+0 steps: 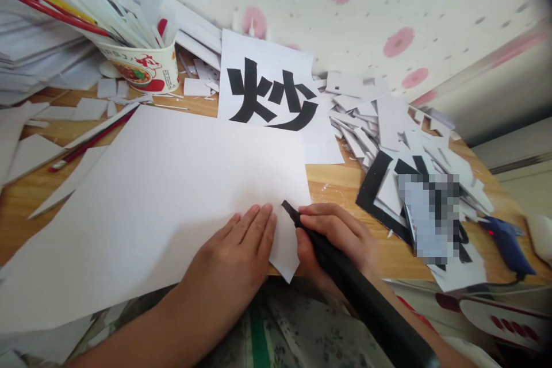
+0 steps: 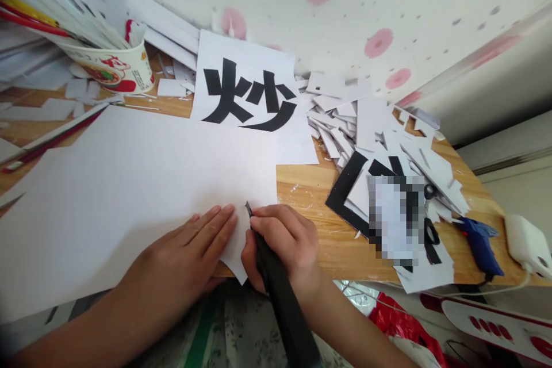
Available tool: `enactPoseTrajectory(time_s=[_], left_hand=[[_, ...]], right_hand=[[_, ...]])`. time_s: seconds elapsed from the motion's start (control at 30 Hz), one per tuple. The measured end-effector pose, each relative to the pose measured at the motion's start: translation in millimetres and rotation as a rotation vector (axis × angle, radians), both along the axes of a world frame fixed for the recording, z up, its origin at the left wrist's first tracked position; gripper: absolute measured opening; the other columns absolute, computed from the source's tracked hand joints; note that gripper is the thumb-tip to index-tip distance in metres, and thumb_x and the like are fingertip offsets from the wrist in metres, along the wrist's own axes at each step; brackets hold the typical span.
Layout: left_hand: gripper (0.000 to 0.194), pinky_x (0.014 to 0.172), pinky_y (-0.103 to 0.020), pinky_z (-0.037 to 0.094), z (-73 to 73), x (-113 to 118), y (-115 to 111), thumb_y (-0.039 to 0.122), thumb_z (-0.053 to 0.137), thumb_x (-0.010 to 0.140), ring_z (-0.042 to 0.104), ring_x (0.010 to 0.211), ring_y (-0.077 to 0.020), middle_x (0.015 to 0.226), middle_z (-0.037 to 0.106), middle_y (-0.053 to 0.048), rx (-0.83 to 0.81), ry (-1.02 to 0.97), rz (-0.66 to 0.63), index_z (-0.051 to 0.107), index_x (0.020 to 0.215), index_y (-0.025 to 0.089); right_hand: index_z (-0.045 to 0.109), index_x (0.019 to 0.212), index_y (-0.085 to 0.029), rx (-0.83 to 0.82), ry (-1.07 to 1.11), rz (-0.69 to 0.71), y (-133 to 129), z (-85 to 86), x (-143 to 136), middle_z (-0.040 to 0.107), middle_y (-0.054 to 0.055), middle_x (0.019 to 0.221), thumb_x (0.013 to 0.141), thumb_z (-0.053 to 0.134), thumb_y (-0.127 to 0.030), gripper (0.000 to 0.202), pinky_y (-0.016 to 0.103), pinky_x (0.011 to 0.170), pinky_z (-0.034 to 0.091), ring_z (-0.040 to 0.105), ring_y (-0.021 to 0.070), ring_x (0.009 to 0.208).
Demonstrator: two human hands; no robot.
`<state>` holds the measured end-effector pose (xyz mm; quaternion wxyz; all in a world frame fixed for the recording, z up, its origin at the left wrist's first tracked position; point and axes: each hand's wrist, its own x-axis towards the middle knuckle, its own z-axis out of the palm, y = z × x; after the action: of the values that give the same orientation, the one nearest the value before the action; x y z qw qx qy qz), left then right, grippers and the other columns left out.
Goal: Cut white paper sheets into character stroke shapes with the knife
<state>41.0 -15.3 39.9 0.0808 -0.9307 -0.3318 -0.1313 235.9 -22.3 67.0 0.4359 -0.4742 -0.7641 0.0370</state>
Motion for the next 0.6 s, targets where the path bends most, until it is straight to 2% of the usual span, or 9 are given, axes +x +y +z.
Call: enactPoseTrajectory(time_s=[0.13,0.3,0.4,0.6], left_hand=[[0.050,0.098,-0.047,0.052,2.1,5,0,0.010,0.049,0.084,0.056,0.125,-0.0343,0.140,0.051,-0.024,-0.061,0.025,0.047,0.051,0.133,0.000],[0.073,0.103,-0.048,0.049,8.9,9,0,0.016,0.067,0.067,0.053,0.127,-0.0355,0.143,0.047,-0.024,-0.252,0.036,0.097,0.049,0.136,0.002],[0.076,0.104,-0.046,0.048,11.4,10,0,0.016,0.069,0.063,0.052,0.128,-0.0341,0.145,0.045,-0.023,-0.273,0.054,0.126,0.049,0.136,0.002],[0.077,0.105,-0.045,0.047,17.6,13,2,0.017,0.066,0.065,0.051,0.130,-0.0319,0.147,0.043,-0.019,-0.323,0.149,0.159,0.047,0.139,0.004]], right_hand=[[0.062,0.092,-0.023,0.034,0.025,-0.001,-2,-5.8,-1,0.070,0.006,0.089,0.073,0.064,-0.011,0.022,0.033,0.069,0.061,0.070,0.0185,0.078],[0.061,0.092,-0.023,0.088,0.003,0.007,-6,-10.7,-1,0.070,0.007,0.088,0.073,0.064,-0.010,0.023,0.033,0.068,0.060,0.070,0.0191,0.077],[0.061,0.093,-0.023,0.126,-0.015,0.013,-7,-11.4,-1,0.070,0.007,0.088,0.074,0.063,-0.010,0.023,0.033,0.067,0.061,0.070,0.0191,0.077],[0.062,0.090,-0.020,0.148,-0.026,0.050,-8,-12.4,3,0.071,0.009,0.088,0.074,0.063,-0.011,0.019,0.032,0.067,0.061,0.071,0.0189,0.076]])
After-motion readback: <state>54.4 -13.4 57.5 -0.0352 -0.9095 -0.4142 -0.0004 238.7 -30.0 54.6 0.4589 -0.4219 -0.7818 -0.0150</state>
